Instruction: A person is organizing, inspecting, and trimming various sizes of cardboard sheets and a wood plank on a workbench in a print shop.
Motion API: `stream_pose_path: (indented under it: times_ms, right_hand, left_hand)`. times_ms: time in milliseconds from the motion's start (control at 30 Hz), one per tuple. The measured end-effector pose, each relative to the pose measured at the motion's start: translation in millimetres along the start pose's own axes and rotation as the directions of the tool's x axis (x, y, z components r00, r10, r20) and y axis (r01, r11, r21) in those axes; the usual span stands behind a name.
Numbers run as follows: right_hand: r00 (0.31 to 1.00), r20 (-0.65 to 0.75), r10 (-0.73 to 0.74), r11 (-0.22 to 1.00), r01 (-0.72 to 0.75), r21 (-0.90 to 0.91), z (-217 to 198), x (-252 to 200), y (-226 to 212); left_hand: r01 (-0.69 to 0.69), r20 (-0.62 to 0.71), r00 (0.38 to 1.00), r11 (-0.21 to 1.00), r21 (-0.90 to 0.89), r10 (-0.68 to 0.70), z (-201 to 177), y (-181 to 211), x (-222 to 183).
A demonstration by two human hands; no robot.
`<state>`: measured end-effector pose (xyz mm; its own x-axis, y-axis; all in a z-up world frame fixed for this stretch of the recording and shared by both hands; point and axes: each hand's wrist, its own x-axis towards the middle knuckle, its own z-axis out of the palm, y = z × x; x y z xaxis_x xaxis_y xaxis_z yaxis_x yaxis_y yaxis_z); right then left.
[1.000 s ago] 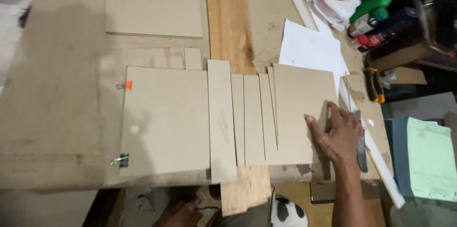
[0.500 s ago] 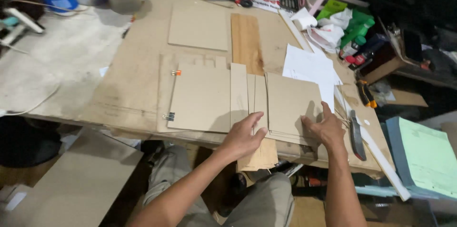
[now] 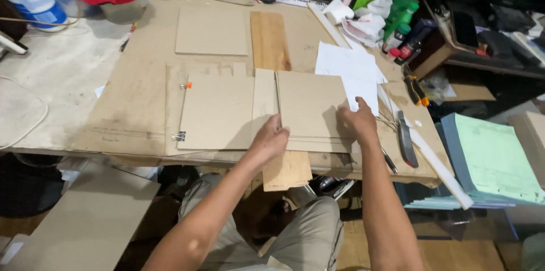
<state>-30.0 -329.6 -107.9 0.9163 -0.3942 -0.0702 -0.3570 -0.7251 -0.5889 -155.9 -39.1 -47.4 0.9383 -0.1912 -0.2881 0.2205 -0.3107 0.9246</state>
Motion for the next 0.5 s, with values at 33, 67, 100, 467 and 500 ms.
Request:
stream_pose_path:
  times_ms: [33,67,100,467,500]
  right_hand:
    - [0.998,0.034,0.054,0.996,-0.056,0.065,-5.1,-8.0,-3.0]
    - [0.993,0.069,0.098,0.986,-0.106,0.128,-11.0,-13.8,-9.7]
    - [0.993,0.068,0.097,0.986,-0.105,0.129,-15.5,-21.5,-13.1]
    - [0.966,0.214,0.147,0.830,-0.238,0.504,-39.7,-90.4,-42.1]
    - [0.967,0.209,0.143,0.831,-0.232,0.505,-33.6,-77.2,-24.2]
  left_hand:
    - [0.009,0.001,1.000,1.000,-0.012,-0.009,-2.8,1.9,-1.7]
    - [0.013,-0.004,1.000,1.000,-0.026,-0.013,-7.0,5.1,-2.6]
    - [0.011,-0.005,1.000,1.000,-0.026,-0.011,-8.6,9.6,-6.2]
    - [0.034,0.075,0.997,0.993,-0.110,-0.026,-8.5,10.6,-12.8]
    - [0.028,0.073,0.997,0.993,-0.112,-0.020,-8.7,10.0,-12.0]
